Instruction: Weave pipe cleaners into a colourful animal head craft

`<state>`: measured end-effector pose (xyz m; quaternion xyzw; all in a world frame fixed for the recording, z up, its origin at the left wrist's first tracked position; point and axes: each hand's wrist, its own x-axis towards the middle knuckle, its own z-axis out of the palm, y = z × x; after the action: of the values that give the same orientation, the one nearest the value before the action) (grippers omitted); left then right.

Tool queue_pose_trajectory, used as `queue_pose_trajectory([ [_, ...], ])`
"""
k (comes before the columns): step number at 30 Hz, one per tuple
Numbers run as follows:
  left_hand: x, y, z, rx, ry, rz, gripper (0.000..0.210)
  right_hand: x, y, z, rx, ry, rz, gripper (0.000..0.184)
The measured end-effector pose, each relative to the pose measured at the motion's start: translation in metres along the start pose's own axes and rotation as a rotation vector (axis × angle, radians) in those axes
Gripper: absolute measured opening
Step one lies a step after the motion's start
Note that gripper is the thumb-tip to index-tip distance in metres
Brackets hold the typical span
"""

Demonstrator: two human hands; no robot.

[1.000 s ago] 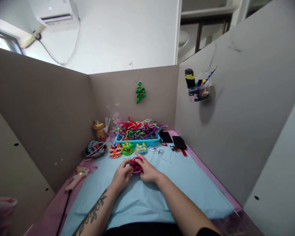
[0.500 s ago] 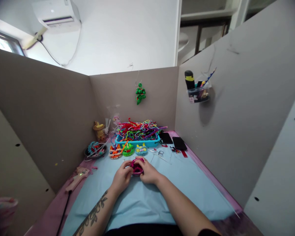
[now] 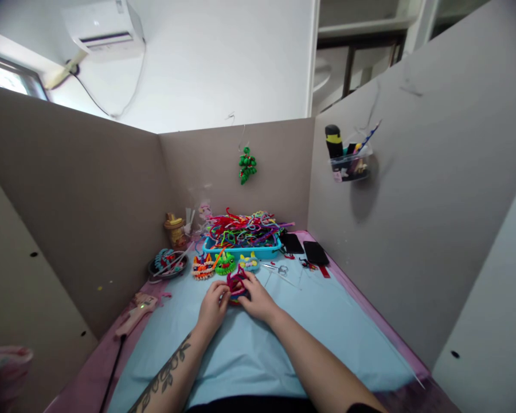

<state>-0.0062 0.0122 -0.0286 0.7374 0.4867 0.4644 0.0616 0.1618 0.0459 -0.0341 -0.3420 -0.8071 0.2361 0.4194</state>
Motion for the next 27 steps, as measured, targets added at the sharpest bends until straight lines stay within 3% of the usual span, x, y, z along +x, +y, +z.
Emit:
queue_pose_trajectory([
  [3,-0.001,0.000,0.001,0.031,-0.010,0.004,0.015,0.001,-0.001,0.002,-0.010,0.053,0.024,0.034],
  [11,0.000,0.002,0.001,0.005,-0.053,0.014,0.017,0.006,-0.001,0.009,0.080,0.089,0.192,0.007],
  [17,-0.001,0.004,0.000,-0.047,-0.049,0.017,0.016,0.007,-0.002,0.010,0.153,0.104,0.212,0.010],
  [23,0.005,-0.011,-0.002,-0.220,0.156,-0.080,0.026,0.004,-0.005,0.005,0.255,0.041,0.119,0.008],
  [27,0.007,-0.024,0.002,-0.334,0.058,-0.085,0.030,0.001,-0.006,-0.009,0.298,-0.089,0.058,0.006],
])
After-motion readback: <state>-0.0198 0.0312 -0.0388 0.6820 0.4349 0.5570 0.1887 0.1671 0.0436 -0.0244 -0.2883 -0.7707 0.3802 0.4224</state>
